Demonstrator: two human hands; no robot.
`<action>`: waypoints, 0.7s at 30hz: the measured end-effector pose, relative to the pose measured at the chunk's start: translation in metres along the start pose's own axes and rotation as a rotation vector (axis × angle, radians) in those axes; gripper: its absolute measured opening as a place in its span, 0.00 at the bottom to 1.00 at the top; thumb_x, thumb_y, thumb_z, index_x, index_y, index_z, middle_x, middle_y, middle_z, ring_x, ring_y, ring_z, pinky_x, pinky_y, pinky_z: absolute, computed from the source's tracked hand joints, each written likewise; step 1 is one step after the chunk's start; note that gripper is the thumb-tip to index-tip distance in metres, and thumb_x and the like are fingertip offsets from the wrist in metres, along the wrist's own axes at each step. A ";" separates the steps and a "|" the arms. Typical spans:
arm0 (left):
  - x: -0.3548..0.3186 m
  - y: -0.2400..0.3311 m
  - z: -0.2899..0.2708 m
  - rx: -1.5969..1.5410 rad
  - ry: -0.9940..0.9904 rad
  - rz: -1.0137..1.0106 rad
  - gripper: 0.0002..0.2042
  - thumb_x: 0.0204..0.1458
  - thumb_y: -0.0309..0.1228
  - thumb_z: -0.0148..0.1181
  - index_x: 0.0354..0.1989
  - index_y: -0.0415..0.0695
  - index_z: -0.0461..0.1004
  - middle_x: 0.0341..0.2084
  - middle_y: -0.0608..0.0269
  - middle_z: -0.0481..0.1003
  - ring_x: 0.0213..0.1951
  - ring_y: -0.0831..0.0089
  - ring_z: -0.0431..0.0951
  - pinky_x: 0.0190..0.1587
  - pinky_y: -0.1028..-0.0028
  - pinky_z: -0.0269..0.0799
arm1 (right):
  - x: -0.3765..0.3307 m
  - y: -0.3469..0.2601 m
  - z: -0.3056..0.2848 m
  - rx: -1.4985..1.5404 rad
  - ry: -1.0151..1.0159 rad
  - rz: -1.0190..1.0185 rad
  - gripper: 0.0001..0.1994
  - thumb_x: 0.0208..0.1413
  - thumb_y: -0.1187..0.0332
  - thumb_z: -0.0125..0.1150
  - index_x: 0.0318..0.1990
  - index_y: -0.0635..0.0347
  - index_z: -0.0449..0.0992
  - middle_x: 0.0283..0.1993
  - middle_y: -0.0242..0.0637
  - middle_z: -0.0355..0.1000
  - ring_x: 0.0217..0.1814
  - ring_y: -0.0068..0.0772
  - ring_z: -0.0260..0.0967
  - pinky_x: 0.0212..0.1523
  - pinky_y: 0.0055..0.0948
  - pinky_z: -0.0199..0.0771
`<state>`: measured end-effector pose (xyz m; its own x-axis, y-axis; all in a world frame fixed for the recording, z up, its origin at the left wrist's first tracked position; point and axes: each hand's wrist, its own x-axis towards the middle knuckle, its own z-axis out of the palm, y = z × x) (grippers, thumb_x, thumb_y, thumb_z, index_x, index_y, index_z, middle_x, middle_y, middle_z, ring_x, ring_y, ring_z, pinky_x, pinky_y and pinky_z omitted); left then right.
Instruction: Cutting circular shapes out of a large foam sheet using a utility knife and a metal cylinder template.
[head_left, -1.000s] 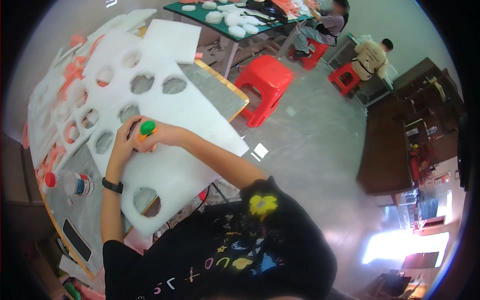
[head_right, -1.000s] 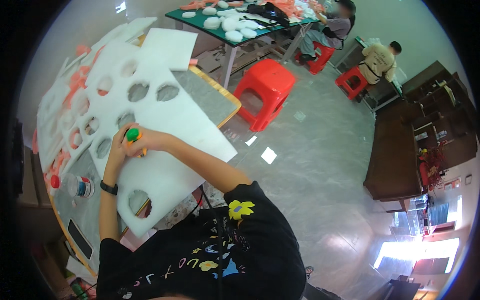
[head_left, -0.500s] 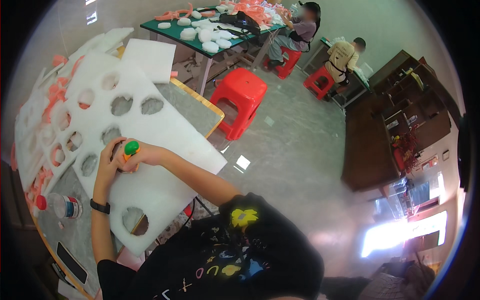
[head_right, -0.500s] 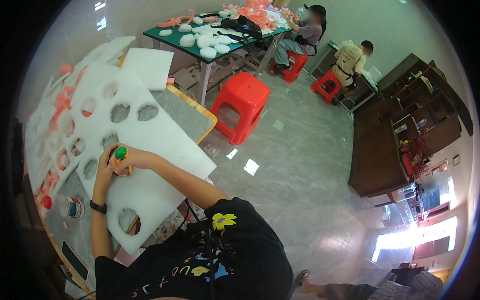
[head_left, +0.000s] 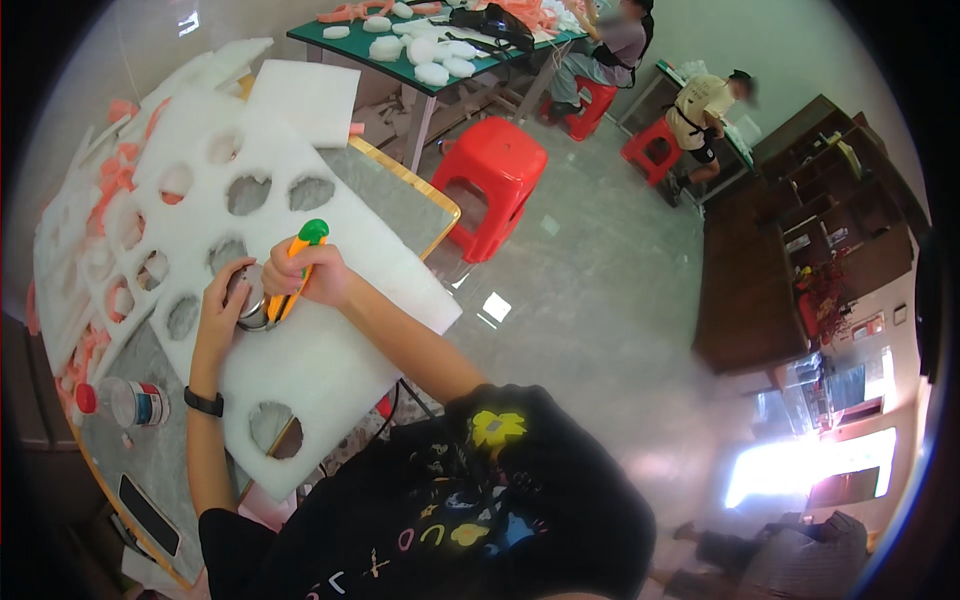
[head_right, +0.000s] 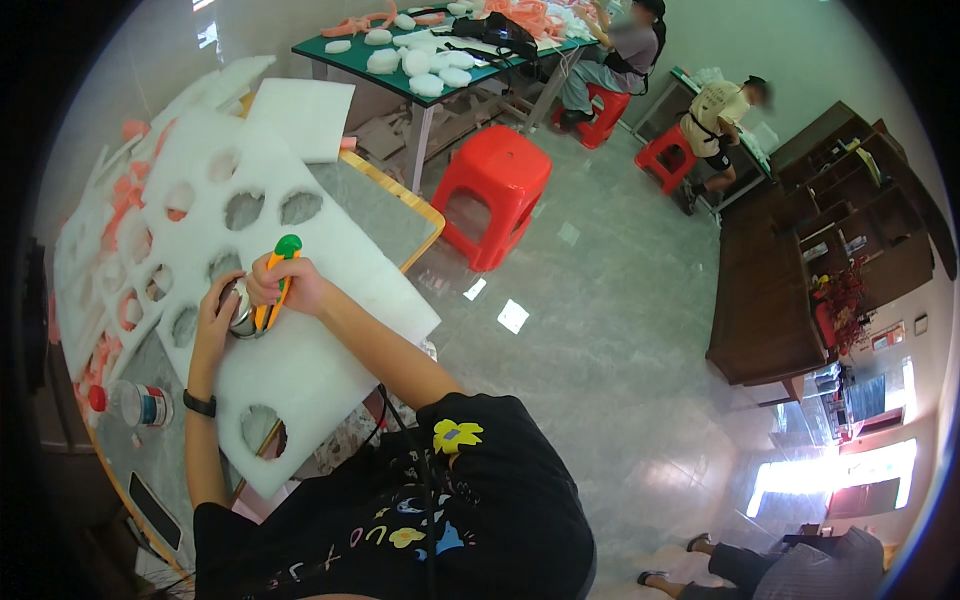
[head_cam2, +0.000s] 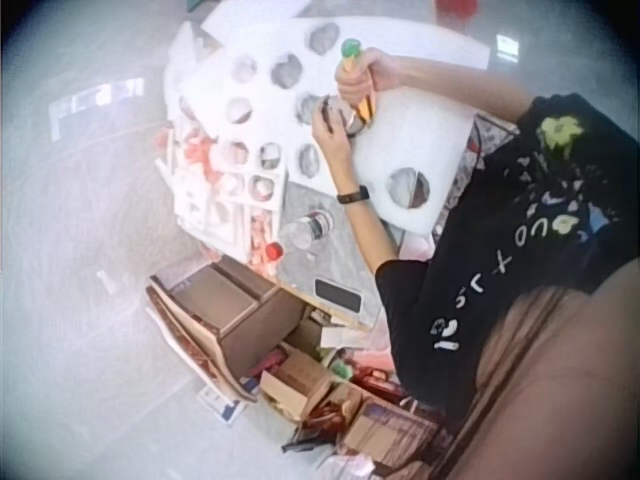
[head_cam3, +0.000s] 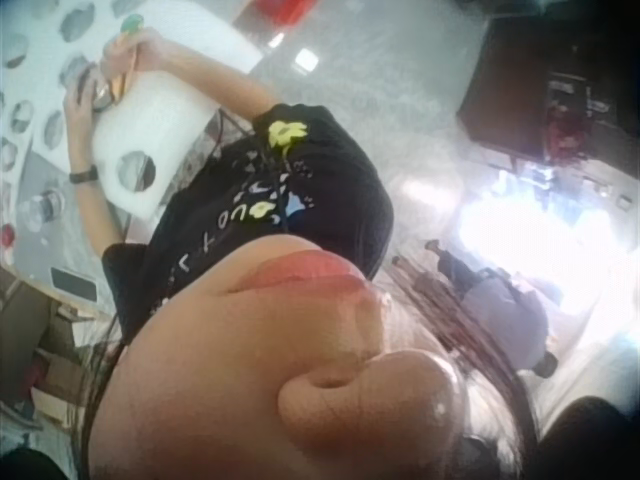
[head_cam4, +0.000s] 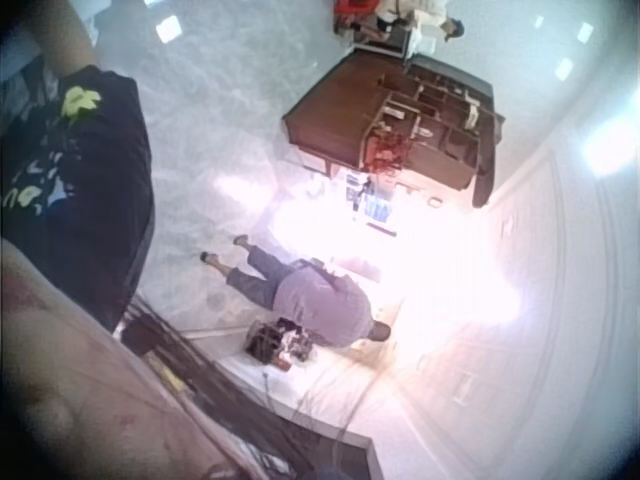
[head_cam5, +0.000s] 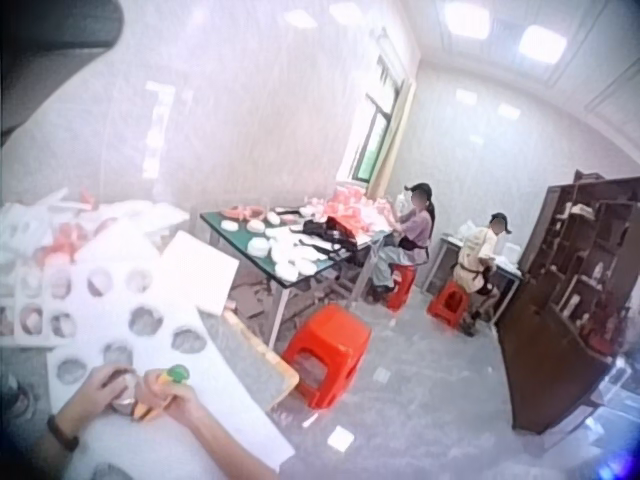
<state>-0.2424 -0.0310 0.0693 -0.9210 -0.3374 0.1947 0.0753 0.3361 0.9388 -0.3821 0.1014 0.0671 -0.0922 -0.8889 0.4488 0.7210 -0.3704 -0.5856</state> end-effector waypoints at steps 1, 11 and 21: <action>0.000 0.000 0.000 0.000 -0.007 -0.008 0.14 0.52 0.26 0.47 0.47 0.38 0.67 0.32 0.70 0.67 0.28 0.86 0.60 0.30 0.85 0.56 | -0.001 -0.001 0.000 0.006 0.008 -0.003 0.13 0.40 0.67 0.50 0.13 0.56 0.55 0.13 0.31 0.53 0.18 0.26 0.50 0.24 0.25 0.51; 0.002 -0.005 -0.002 0.027 0.000 -0.003 0.14 0.53 0.28 0.46 0.47 0.38 0.67 0.35 0.66 0.69 0.35 0.81 0.64 0.39 0.83 0.59 | -0.004 -0.006 -0.010 0.152 0.197 -0.179 0.13 0.44 0.63 0.45 0.14 0.51 0.52 0.13 0.26 0.50 0.18 0.24 0.47 0.28 0.25 0.51; 0.002 -0.007 -0.003 0.026 -0.031 0.031 0.14 0.53 0.27 0.46 0.48 0.37 0.66 0.44 0.59 0.70 0.48 0.74 0.67 0.53 0.77 0.57 | -0.004 -0.005 -0.014 0.216 0.282 -0.204 0.13 0.43 0.61 0.46 0.14 0.49 0.52 0.13 0.24 0.49 0.18 0.23 0.47 0.30 0.25 0.53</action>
<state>-0.2440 -0.0371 0.0644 -0.9296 -0.2996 0.2144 0.0943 0.3691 0.9246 -0.3946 0.1035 0.0588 -0.4113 -0.8529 0.3214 0.7931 -0.5087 -0.3351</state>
